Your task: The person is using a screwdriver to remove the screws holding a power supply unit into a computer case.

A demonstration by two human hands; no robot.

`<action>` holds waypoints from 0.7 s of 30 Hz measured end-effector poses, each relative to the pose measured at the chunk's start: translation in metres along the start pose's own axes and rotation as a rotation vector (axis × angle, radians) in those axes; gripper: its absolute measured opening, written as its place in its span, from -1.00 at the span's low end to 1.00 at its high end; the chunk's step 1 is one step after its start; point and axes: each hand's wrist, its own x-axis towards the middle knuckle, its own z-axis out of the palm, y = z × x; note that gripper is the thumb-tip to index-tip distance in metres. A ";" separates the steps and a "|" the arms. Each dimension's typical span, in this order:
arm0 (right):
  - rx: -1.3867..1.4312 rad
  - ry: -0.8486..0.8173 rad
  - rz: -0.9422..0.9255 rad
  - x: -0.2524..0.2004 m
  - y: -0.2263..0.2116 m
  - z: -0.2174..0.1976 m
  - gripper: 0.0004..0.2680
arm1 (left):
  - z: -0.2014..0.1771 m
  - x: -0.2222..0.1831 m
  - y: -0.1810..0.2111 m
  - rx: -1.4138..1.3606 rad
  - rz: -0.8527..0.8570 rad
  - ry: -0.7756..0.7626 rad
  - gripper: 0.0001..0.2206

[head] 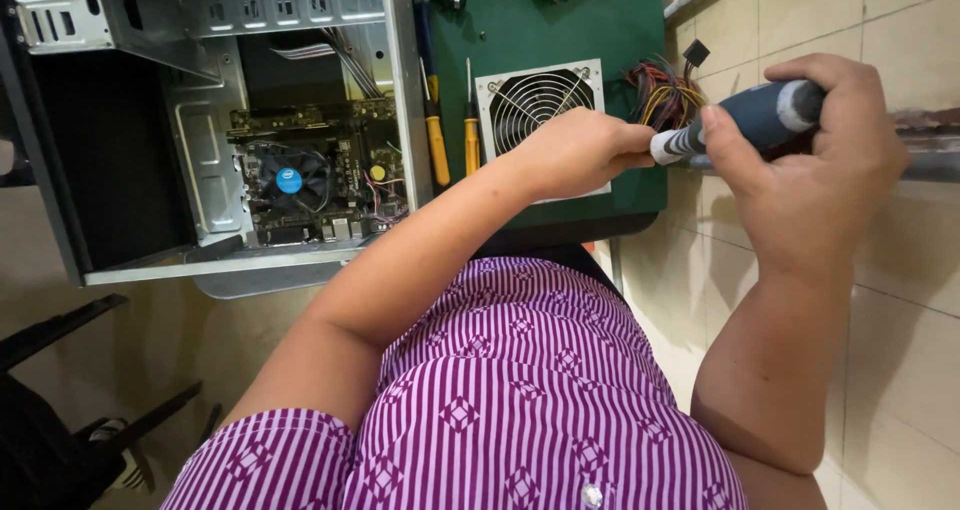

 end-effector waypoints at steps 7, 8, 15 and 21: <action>-0.027 -0.004 -0.024 0.001 -0.001 -0.002 -0.68 | 0.000 -0.001 0.000 0.020 -0.002 0.010 -0.85; -0.064 -0.050 0.003 0.002 -0.005 -0.004 -0.67 | -0.001 -0.001 0.000 0.023 -0.026 -0.012 -0.84; -0.197 -0.274 -0.025 0.020 -0.035 -0.018 -0.63 | -0.013 -0.005 0.008 -0.045 -0.068 -0.078 -0.87; -0.276 -0.591 0.037 0.035 -0.053 -0.030 -0.64 | -0.029 -0.009 0.021 -0.050 -0.015 -0.095 -0.79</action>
